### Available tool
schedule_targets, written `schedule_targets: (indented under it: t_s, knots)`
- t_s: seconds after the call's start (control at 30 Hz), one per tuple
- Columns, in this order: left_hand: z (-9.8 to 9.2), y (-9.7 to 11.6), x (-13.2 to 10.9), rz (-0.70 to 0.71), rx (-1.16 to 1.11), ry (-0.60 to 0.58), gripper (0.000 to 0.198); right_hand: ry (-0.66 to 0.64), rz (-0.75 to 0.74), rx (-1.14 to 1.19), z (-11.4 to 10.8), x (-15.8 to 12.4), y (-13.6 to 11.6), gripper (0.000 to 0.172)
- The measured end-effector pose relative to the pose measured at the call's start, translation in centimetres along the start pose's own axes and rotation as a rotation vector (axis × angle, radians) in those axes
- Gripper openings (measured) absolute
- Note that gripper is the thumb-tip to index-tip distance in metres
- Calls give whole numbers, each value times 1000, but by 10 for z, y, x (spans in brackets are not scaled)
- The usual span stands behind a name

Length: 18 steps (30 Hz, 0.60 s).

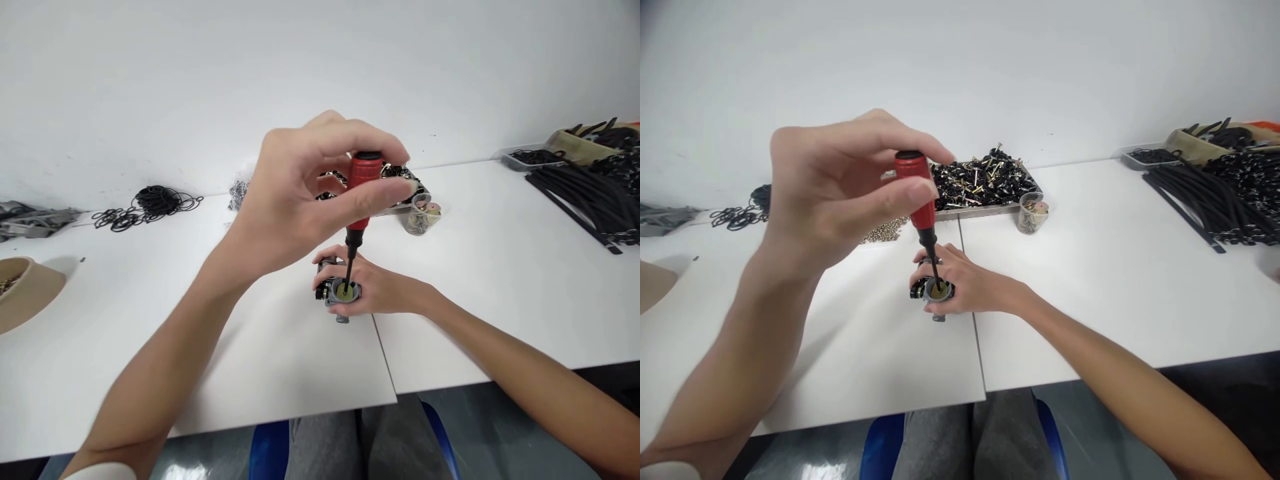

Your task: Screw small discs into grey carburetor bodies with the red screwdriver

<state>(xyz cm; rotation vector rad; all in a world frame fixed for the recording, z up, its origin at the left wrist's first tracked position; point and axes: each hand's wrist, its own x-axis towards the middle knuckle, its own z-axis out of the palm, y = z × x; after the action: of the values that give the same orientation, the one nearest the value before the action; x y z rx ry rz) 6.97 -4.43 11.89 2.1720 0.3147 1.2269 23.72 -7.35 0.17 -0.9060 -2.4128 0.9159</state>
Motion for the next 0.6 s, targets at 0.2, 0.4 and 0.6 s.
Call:
schedule_targets:
  t_s: [0.2,0.4,0.6]
  knots:
    - [-6,2,0,-82,-43,-83,24,-36,23,-34,0,-1,1,40]
    - [-5,4,3,-156,36,34,22,-88,188,-136,-67,-14,-12,87]
    - [-11,4,3,-332,-53,25,54,408,143,-316,-145,-16,-83,19]
